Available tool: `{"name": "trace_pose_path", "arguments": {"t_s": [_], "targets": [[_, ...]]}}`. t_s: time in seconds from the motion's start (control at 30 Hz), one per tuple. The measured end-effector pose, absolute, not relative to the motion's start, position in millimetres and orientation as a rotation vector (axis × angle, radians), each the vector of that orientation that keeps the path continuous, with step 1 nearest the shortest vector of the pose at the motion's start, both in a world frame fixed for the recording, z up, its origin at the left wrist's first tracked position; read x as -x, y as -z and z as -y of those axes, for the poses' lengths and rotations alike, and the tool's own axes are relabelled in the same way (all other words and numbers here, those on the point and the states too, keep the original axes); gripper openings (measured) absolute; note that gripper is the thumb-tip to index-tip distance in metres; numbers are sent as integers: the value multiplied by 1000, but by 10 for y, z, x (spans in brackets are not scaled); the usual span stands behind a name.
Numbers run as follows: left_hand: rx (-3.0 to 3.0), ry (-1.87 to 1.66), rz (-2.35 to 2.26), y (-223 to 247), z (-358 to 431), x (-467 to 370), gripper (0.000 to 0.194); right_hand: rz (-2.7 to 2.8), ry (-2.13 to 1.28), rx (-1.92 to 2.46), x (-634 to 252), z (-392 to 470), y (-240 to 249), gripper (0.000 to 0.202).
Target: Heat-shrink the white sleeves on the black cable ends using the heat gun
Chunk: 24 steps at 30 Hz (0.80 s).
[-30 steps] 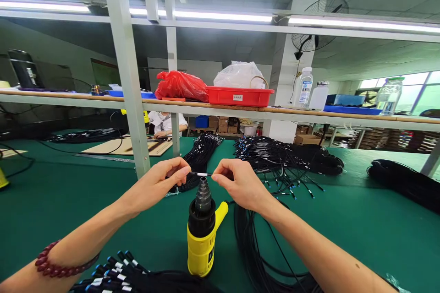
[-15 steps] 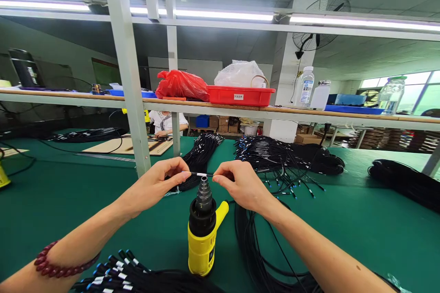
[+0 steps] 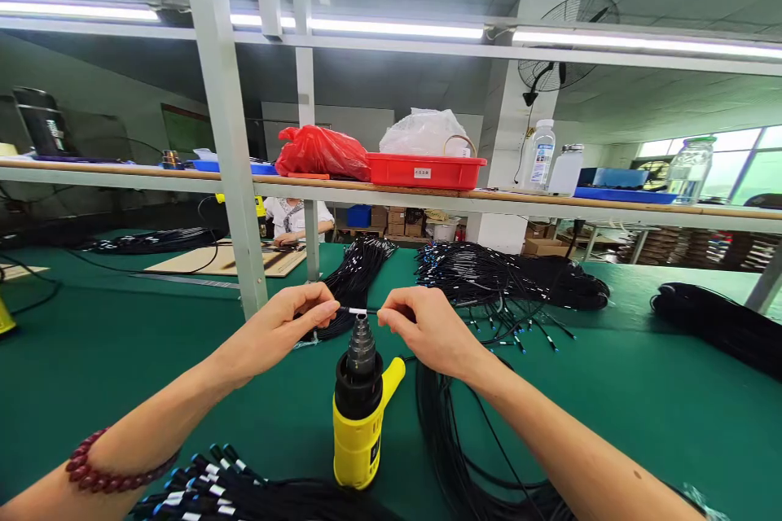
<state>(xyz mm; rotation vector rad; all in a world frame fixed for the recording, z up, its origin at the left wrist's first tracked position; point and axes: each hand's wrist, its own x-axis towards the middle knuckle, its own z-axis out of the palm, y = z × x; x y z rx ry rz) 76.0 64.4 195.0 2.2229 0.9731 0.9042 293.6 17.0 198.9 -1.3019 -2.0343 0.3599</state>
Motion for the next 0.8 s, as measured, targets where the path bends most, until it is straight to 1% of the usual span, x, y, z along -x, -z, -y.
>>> {"name": "trace_pose_path", "arguments": {"t_s": [0.07, 0.13, 0.2, 0.3, 0.33, 0.4, 0.47, 0.57, 0.63, 0.7, 0.73, 0.8], "targets": [[-2201, -930, -949, -1968, -626, -771, 23, 2005, -360, 1281, -2943, -187, -1985, 21], [-2200, -941, -941, -1988, -612, -778, 19, 1994, -363, 1285, -2955, -194, -1988, 20], [-2227, -918, -950, -1997, -611, -778, 26, 2005, -347, 1316, -2971, -187, -1997, 24], [-2267, -860, -975, -1982, -626, -774, 43, 2040, -315, 1363, -2993, -160, -2014, 33], [-2271, -853, -978, -1971, -632, -775, 45, 2049, -308, 1360, -2996, -152, -2017, 34], [-2264, -875, -968, -1950, -636, -783, 40, 2053, -316, 1336, -2990, -146, -2014, 31], [-2247, -914, -949, -1936, -633, -796, 31, 2030, -337, 1310, -2978, -163, -1995, 27], [-2200, -983, -952, -1922, -640, -797, 21, 1972, -334, 1346, -3005, -253, -1931, 29], [-2172, -1009, -1006, -1888, -677, -757, 22, 1949, -220, 1490, -3100, -357, -1851, 36], [-2191, -963, -1111, -1798, -747, -662, 26, 1940, -45, 1712, -3272, -475, -1727, 40], [-2214, -911, -1166, -1724, -790, -590, 27, 1935, 3, 1811, -3380, -528, -1646, 39], [-2262, -764, -1247, -1508, -873, -404, 24, 1959, -47, 1957, -3616, -596, -1450, 32]]}}
